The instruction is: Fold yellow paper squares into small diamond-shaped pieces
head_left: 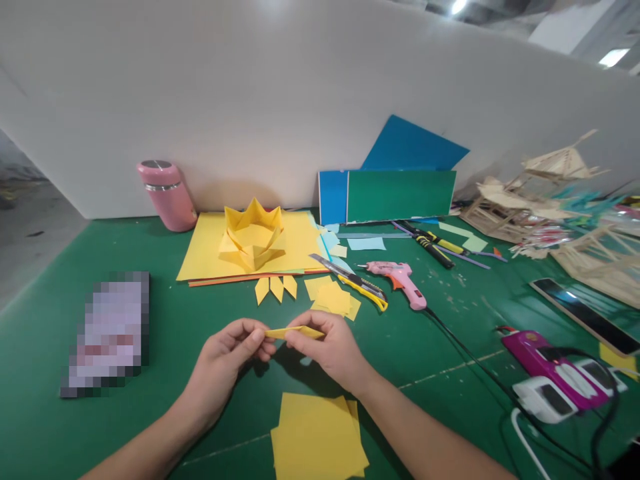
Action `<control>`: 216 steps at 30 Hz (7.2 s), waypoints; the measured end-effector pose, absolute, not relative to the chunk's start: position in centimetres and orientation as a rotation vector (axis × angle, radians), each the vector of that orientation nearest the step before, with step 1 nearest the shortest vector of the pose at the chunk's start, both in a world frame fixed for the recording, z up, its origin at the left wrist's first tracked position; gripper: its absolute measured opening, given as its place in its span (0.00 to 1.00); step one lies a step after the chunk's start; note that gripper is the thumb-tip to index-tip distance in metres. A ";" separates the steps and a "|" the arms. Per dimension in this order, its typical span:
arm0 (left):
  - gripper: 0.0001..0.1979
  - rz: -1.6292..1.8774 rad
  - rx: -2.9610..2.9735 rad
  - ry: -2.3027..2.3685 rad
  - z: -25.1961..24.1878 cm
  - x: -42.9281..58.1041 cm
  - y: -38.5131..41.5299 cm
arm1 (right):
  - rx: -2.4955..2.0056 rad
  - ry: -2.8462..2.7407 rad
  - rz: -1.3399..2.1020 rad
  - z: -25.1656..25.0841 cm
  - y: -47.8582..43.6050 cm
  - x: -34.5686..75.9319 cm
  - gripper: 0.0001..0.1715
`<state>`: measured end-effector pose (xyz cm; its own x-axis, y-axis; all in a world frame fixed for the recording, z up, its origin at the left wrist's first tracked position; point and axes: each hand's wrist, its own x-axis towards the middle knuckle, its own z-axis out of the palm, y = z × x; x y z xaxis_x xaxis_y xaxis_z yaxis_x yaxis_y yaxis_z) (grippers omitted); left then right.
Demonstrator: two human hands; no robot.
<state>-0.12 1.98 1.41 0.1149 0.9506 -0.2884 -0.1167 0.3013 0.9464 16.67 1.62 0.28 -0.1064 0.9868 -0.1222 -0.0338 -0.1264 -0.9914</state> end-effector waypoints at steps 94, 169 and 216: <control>0.11 0.946 1.424 1.307 0.5 -0.7 1.6 | -1.054 -1.546 1.388 0.0 1.8 19.7 0.09; 0.05 1.124 1.564 1.161 0.6 0.7 0.3 | -1.049 -1.194 1.624 0.3 1.1 17.8 0.24; 0.12 0.995 1.528 1.205 0.9 0.7 0.6 | -1.207 -1.602 1.196 0.0 0.8 18.0 0.20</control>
